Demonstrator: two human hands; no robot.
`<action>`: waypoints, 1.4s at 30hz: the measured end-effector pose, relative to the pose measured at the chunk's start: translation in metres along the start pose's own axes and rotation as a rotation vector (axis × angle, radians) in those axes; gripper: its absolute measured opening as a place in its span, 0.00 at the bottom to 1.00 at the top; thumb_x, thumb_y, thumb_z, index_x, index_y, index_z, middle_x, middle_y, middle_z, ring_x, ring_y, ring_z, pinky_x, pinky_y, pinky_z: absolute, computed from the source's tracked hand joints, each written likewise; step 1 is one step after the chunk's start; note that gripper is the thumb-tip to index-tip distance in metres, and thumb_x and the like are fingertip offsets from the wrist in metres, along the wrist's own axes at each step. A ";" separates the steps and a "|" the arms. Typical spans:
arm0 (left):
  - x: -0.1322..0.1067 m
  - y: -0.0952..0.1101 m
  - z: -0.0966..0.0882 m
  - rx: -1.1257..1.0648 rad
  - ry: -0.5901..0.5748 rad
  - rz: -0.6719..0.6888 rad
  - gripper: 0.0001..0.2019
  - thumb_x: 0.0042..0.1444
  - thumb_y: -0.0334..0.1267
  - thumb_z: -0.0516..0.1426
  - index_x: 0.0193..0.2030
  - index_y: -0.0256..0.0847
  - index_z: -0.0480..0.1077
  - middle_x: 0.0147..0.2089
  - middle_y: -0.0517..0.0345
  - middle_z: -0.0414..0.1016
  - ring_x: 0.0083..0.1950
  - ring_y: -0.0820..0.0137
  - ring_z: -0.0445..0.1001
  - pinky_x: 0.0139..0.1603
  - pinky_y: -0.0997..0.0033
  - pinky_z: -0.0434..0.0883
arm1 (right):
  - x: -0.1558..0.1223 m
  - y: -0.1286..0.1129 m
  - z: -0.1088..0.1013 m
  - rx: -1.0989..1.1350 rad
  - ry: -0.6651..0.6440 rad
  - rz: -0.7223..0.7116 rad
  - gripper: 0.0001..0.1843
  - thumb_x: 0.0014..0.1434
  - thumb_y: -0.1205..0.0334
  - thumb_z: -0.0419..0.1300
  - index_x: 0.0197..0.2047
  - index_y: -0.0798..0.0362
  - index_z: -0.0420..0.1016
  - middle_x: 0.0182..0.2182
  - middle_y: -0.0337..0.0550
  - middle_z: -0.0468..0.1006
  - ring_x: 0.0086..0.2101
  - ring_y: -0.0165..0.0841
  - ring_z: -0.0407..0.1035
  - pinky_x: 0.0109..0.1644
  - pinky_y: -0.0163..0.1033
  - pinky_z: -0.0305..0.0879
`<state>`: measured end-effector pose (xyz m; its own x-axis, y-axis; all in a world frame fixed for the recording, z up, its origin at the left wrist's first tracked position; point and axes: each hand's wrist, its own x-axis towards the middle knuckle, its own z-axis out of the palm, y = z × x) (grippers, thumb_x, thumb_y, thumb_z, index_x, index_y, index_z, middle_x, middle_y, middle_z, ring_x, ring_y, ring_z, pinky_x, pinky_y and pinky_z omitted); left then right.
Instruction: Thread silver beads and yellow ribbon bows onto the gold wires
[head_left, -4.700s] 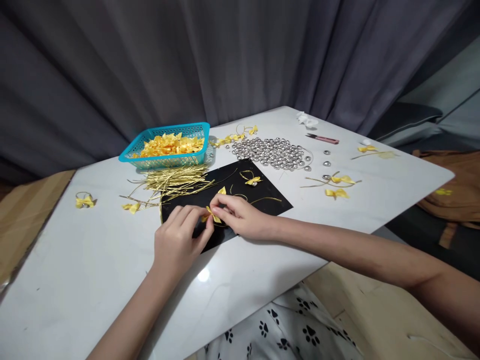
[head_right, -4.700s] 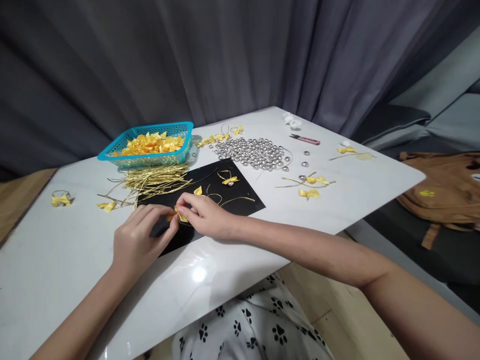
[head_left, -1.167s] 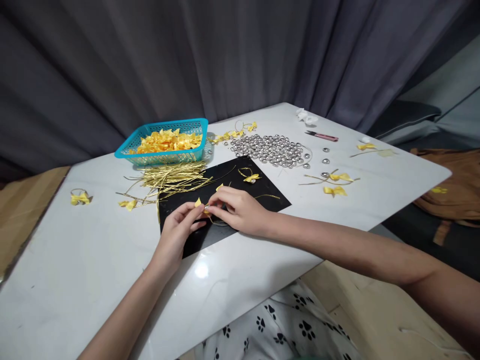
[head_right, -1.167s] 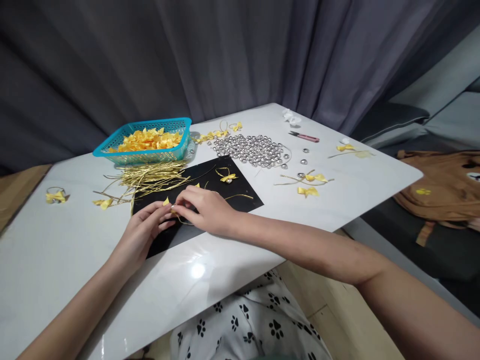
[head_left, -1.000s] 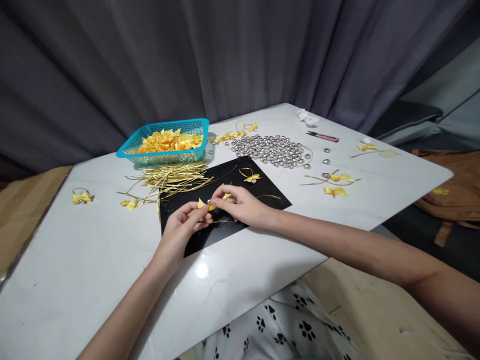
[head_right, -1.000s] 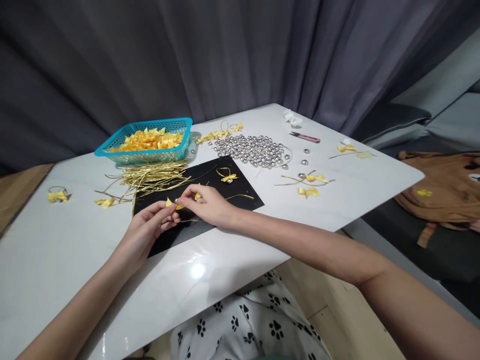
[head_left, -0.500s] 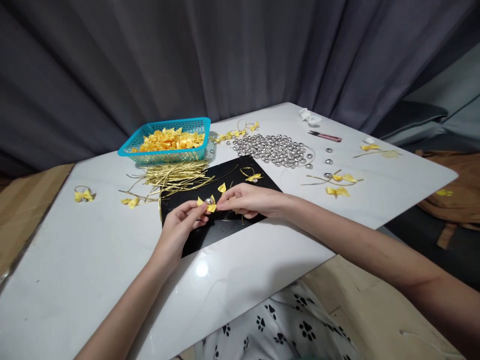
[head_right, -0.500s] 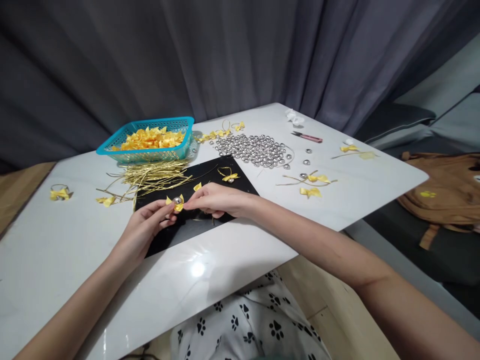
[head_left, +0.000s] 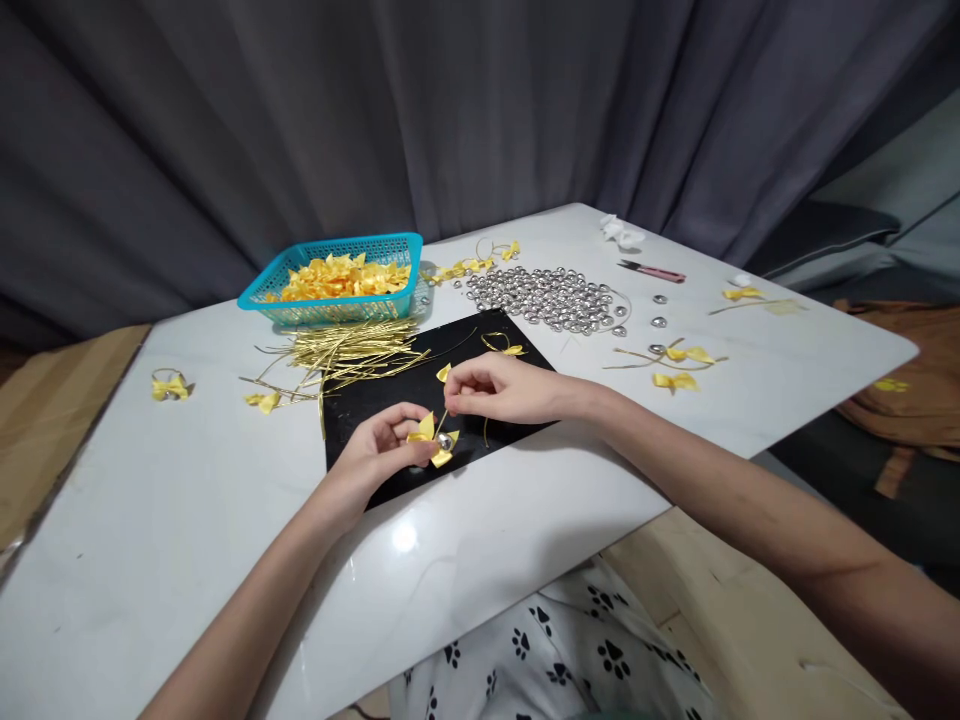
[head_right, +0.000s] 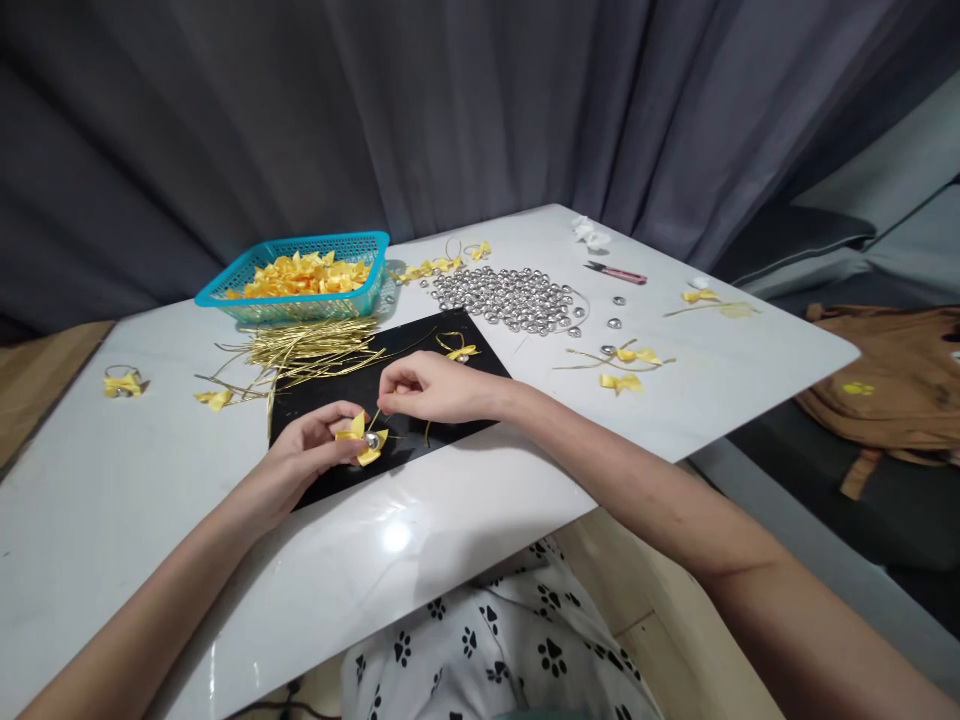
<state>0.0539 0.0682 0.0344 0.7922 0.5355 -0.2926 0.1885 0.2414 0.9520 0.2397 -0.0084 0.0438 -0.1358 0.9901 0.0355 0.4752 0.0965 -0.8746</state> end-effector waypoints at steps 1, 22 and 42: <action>0.000 0.000 0.000 0.006 0.001 0.014 0.14 0.39 0.34 0.66 0.34 0.37 0.68 0.26 0.64 0.71 0.26 0.79 0.68 0.29 0.82 0.65 | -0.001 -0.001 -0.001 -0.013 -0.013 -0.008 0.08 0.59 0.65 0.55 0.31 0.61 0.68 0.20 0.34 0.60 0.21 0.21 0.51 0.24 0.29 0.47; 0.004 0.002 -0.004 -0.201 0.283 0.066 0.10 0.33 0.29 0.61 0.27 0.36 0.69 0.23 0.61 0.68 0.24 0.80 0.64 0.23 0.84 0.62 | -0.002 -0.004 0.018 0.178 0.105 0.058 0.18 0.56 0.57 0.59 0.22 0.59 0.63 0.15 0.32 0.55 0.18 0.19 0.46 0.20 0.29 0.41; -0.011 0.009 0.007 -0.645 -0.314 -0.270 0.16 0.38 0.23 0.53 0.18 0.37 0.45 0.21 0.60 0.55 0.17 0.82 0.59 0.17 0.85 0.58 | -0.004 -0.009 0.006 0.257 0.189 -0.121 0.12 0.55 0.58 0.58 0.29 0.59 0.67 0.22 0.37 0.62 0.24 0.23 0.55 0.28 0.31 0.54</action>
<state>0.0508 0.0583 0.0465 0.9126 0.1595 -0.3765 0.0990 0.8072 0.5819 0.2306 -0.0141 0.0481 -0.0025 0.9767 0.2145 0.2281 0.2094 -0.9509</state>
